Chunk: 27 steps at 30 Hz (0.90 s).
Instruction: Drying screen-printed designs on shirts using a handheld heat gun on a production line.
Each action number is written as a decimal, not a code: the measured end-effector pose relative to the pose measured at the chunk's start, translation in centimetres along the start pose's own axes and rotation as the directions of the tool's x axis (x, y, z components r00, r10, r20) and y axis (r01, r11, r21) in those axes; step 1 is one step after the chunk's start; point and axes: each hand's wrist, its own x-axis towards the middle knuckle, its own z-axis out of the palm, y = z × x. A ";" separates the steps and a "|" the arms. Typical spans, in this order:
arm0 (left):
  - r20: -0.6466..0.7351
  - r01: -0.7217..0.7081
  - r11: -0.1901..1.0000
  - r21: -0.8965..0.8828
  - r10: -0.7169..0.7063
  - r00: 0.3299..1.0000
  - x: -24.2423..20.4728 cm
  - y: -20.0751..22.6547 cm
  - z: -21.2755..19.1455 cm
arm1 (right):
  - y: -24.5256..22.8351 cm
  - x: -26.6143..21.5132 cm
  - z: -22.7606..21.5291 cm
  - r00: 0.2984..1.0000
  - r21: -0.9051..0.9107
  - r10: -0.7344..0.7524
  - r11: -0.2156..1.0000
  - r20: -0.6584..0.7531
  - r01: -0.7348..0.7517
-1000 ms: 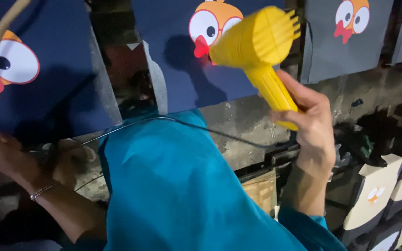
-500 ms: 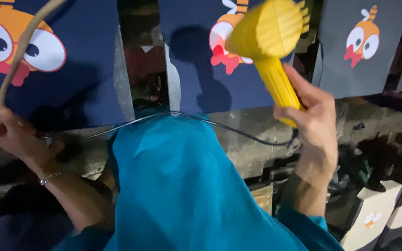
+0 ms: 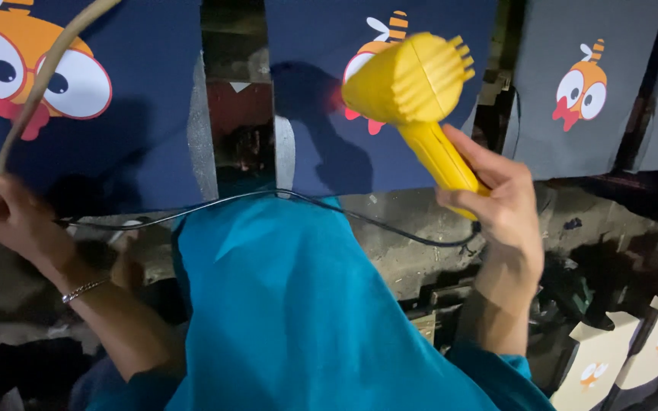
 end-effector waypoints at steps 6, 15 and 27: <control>0.018 0.006 1.000 0.026 -0.006 1.000 -0.1 0.0 0.0 | -0.8 0.1 -0.3 1.000 0.020 -0.021 1.000 -0.013 0.021; 0.006 -0.001 0.998 0.070 0.001 1.000 -0.2 -1.6 -0.9 | -0.3 1.0 0.2 1.000 0.055 -0.028 0.998 -0.003 0.028; -0.024 0.090 0.994 0.056 -0.088 0.996 0.7 -1.6 -0.6 | -1.6 3.7 0.4 0.998 0.044 -0.005 0.999 -0.056 0.008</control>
